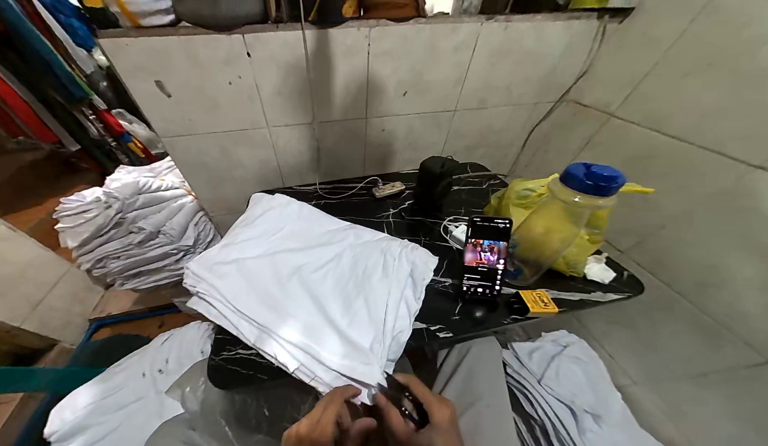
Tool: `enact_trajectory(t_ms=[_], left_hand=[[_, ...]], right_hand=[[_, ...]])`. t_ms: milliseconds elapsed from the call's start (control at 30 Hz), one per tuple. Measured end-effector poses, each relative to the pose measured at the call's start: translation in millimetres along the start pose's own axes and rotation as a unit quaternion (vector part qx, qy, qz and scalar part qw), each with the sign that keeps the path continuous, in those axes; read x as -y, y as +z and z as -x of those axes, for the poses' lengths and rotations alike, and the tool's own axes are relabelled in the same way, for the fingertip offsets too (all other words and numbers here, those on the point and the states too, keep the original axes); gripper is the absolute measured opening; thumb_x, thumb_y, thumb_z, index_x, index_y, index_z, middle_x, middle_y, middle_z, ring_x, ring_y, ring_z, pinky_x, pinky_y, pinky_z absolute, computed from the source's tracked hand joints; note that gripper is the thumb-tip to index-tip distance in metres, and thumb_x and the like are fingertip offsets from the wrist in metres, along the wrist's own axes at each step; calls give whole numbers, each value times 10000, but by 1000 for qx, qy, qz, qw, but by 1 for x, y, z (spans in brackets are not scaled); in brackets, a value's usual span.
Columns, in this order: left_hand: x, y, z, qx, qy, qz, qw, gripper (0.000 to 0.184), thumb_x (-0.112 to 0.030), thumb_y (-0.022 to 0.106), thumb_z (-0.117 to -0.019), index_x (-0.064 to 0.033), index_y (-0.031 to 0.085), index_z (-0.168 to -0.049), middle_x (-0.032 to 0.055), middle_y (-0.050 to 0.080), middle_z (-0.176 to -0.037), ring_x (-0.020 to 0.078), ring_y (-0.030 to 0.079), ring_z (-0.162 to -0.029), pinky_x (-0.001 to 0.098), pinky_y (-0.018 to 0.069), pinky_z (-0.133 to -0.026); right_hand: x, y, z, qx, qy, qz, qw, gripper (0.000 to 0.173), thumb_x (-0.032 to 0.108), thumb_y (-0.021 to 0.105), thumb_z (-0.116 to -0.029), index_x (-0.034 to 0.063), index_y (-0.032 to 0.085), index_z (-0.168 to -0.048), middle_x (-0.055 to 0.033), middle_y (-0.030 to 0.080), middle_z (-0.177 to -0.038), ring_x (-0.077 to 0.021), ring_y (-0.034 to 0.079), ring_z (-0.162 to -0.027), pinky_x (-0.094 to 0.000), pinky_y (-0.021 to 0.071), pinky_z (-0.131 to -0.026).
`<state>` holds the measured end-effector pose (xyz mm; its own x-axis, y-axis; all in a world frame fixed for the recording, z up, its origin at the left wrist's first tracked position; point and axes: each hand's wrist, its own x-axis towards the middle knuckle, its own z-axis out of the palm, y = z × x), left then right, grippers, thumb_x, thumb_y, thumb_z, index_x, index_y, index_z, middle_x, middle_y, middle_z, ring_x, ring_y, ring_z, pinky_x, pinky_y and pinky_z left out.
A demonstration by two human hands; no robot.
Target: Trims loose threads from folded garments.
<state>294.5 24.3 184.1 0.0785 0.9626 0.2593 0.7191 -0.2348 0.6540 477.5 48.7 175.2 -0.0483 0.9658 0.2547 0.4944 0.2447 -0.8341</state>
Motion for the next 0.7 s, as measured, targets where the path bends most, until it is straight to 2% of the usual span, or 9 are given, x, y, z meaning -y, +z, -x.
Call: enact_trajectory(t_ms=[133,233,267,333,367,400,500,600,700], left_hand=[[-41,12,-7,37,-31,-91,995,245,-134,663,-896,34,721,-1064,152,675,-630,358,685,-550,549,537,-515],[-40,2,-23,-37,17,-15,999,211,-98,623,-940,27,747,-1055,89,682,-631,224,662,-524,431,553,-509],[-36,-9,-33,-81,35,37,995,212,-93,630,-968,47,724,-1095,81,738,-756,154,706,-628,361,602,-591],[-28,-31,-52,-157,74,122,977,374,-77,593,-1011,111,564,-1333,166,714,-1228,143,734,-1038,316,624,-882],[-25,-41,-59,-165,86,151,971,467,-82,579,-1026,124,452,-1425,193,633,-1381,177,692,-1179,334,602,-981],[-23,-46,-63,-166,91,159,969,497,-80,588,-1021,137,419,-1436,204,619,-1403,200,688,-1198,346,600,-993],[-7,-46,-57,-68,98,67,991,349,-150,675,-981,35,666,-1278,133,709,-1276,228,675,-1211,395,556,-1047],[24,-38,-51,80,127,-57,987,337,-237,699,-957,-120,722,-1272,97,654,-1390,373,524,-1378,531,426,-1139],[40,-30,-49,51,143,-79,985,257,-257,683,-976,-152,769,-1194,75,685,-1341,325,579,-1321,454,481,-1096]], right_hand=[[10,1,-1,3,-43,-91,995,178,20,754,-832,-75,705,-974,-127,693,-750,-120,634,-633,-255,539,-623],[9,-3,-6,-37,-22,-165,985,114,65,703,-938,-46,686,-960,-53,674,-747,-23,589,-615,-181,506,-579],[4,-3,-9,-43,-6,-179,983,138,106,666,-984,-27,674,-949,-25,645,-725,-16,569,-595,-185,494,-556],[-9,3,-13,-34,27,-168,985,240,208,633,-1023,-6,694,-933,-30,640,-699,-68,585,-574,-246,512,-537],[-14,7,-15,-3,53,-157,986,292,260,626,-1029,-5,713,-942,-52,669,-719,-108,630,-606,-296,554,-579],[-17,12,-16,42,80,-155,984,323,296,629,-1024,-4,730,-960,-71,700,-752,-138,671,-655,-341,586,-645],[-18,29,-16,141,101,-224,959,238,210,673,-986,-24,720,-976,-72,729,-799,-112,688,-709,-313,581,-706],[-13,33,-12,117,96,-256,955,141,108,669,-962,-27,709,-967,-59,722,-799,-76,664,-697,-260,551,-671],[-19,29,-13,26,107,-128,986,279,254,656,-991,-17,711,-1029,-113,709,-816,-199,688,-725,-409,584,-696]])
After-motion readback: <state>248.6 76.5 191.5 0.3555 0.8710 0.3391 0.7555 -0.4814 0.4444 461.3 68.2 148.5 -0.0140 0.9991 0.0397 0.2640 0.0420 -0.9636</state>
